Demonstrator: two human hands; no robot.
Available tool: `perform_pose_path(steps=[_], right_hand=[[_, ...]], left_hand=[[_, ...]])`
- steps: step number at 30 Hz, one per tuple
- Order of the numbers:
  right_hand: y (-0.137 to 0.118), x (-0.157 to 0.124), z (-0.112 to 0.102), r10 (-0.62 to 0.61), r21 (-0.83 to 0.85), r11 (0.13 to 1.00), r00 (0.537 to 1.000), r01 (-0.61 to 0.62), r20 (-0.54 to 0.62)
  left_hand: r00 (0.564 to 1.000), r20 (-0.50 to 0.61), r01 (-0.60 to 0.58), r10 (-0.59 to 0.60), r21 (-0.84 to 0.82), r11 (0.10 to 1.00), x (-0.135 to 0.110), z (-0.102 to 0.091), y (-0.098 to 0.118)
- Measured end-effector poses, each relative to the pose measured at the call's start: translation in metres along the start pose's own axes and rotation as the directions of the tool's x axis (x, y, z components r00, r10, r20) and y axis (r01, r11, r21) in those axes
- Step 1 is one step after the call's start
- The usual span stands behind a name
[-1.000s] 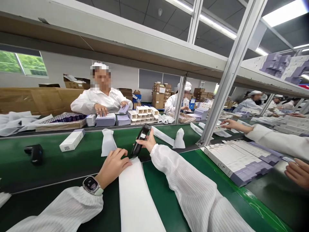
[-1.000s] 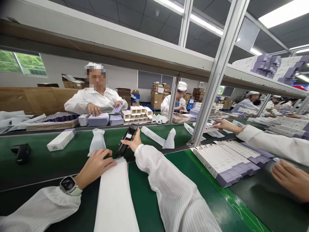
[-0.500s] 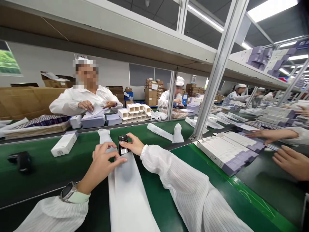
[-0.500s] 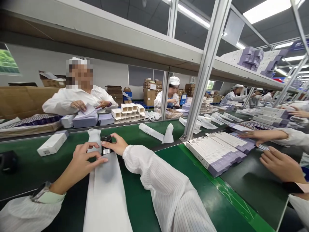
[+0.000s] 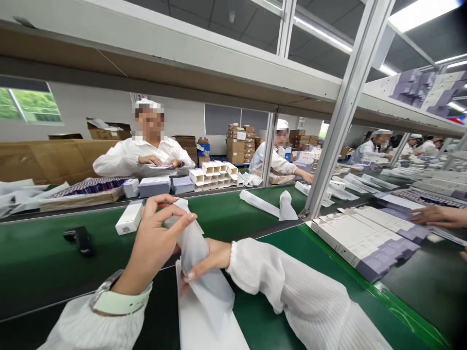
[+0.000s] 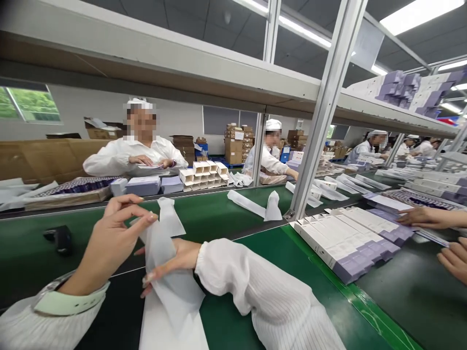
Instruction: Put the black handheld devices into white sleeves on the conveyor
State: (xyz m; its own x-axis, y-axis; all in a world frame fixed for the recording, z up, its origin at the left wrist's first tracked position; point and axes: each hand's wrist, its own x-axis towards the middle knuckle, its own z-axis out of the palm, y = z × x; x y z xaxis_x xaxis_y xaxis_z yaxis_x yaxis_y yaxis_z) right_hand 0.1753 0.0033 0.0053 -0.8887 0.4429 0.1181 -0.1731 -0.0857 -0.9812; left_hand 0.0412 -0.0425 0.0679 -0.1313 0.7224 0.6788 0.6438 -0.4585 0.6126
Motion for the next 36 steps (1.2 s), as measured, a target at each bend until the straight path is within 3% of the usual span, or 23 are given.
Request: perform_pose_path(steps=[2,3,4,5,6,7,8,9,11,12,14,17,19,21,24,26,28,30,33,36], right_hand=[[0.006,0.007,-0.006,-0.097,-0.045,0.995,0.967,0.089,-0.235],[0.006,0.012,-0.015,-0.195,-0.098,0.981,0.885,0.17,-0.423],[0.005,0.016,-0.028,-0.301,-0.185,0.954,0.739,0.237,-0.603],[0.003,0.02,-0.044,-0.392,-0.298,0.92,0.544,0.256,-0.742],[0.002,0.023,-0.062,-0.455,-0.407,0.89,0.339,0.205,-0.823],[0.002,0.024,-0.08,-0.488,-0.481,0.873,0.19,0.087,-0.852],[0.002,0.025,-0.097,-0.497,-0.505,0.861,0.115,-0.063,-0.86],[0.004,0.024,-0.112,-0.492,-0.5,0.845,0.092,-0.191,-0.866],[0.012,0.022,-0.137,-0.445,-0.468,0.809,0.149,-0.357,-0.883],[0.017,0.02,-0.146,-0.418,-0.46,0.797,0.193,-0.391,-0.888],[0.026,0.017,-0.157,-0.37,-0.458,0.769,0.275,-0.446,-0.888],[0.031,0.014,-0.162,-0.309,-0.454,0.704,0.34,-0.546,-0.888],[0.028,0.016,-0.157,-0.344,-0.498,0.627,0.361,-0.599,-0.867],[0.021,0.023,-0.145,-0.457,-0.629,0.462,0.441,-0.625,-0.773],[0.012,0.046,-0.116,-0.511,-0.843,0.184,0.684,-0.505,-0.521],[0.012,0.066,-0.094,-0.409,-0.932,0.147,0.838,-0.33,-0.361],[0.018,0.088,-0.075,-0.279,-0.971,0.175,0.938,-0.162,-0.207],[0.025,0.11,-0.061,-0.197,-0.977,0.211,0.978,-0.027,-0.07],[0.029,0.147,-0.044,-0.124,-0.971,0.218,0.99,0.097,0.071],[0.028,0.188,-0.027,0.006,-0.975,0.212,0.997,0.072,0.075]], left_hand=[[0.995,-0.093,0.014,-0.02,-0.065,0.998,-0.003,0.007,-0.006],[0.991,-0.129,0.031,-0.042,-0.085,0.996,-0.005,0.011,-0.012],[0.989,-0.128,0.058,-0.069,-0.088,0.994,-0.007,0.015,-0.021],[0.993,-0.062,0.093,-0.097,-0.068,0.993,-0.009,0.019,-0.031],[0.989,0.079,0.131,-0.129,-0.024,0.991,-0.011,0.022,-0.043],[0.95,0.267,0.158,-0.161,0.033,0.987,-0.014,0.025,-0.055],[0.874,0.446,0.175,-0.195,0.086,0.981,-0.016,0.028,-0.067],[0.782,0.576,0.198,-0.24,0.135,0.971,-0.017,0.03,-0.078],[0.623,0.727,0.206,-0.289,0.204,0.957,-0.02,0.032,-0.094],[0.574,0.762,0.2,-0.3,0.225,0.954,-0.02,0.033,-0.1],[0.524,0.793,0.186,-0.31,0.249,0.95,-0.021,0.034,-0.105],[0.513,0.792,0.213,-0.331,0.255,0.943,-0.02,0.034,-0.103],[0.538,0.777,0.231,-0.327,0.237,0.944,-0.019,0.034,-0.098],[0.6,0.733,0.239,-0.32,0.218,0.946,-0.021,0.034,-0.094],[0.753,0.576,0.229,-0.318,0.223,0.947,-0.033,0.034,-0.087],[0.84,0.465,0.185,-0.281,0.242,0.953,-0.046,0.035,-0.084],[0.887,0.415,0.103,-0.203,0.251,0.963,-0.058,0.036,-0.082],[0.903,0.415,0.006,-0.11,0.243,0.97,-0.065,0.037,-0.08],[0.905,0.425,-0.112,-0.011,0.262,0.959,-0.069,0.04,-0.079],[0.934,0.358,-0.135,0.006,0.337,0.932,-0.072,0.043,-0.084]])
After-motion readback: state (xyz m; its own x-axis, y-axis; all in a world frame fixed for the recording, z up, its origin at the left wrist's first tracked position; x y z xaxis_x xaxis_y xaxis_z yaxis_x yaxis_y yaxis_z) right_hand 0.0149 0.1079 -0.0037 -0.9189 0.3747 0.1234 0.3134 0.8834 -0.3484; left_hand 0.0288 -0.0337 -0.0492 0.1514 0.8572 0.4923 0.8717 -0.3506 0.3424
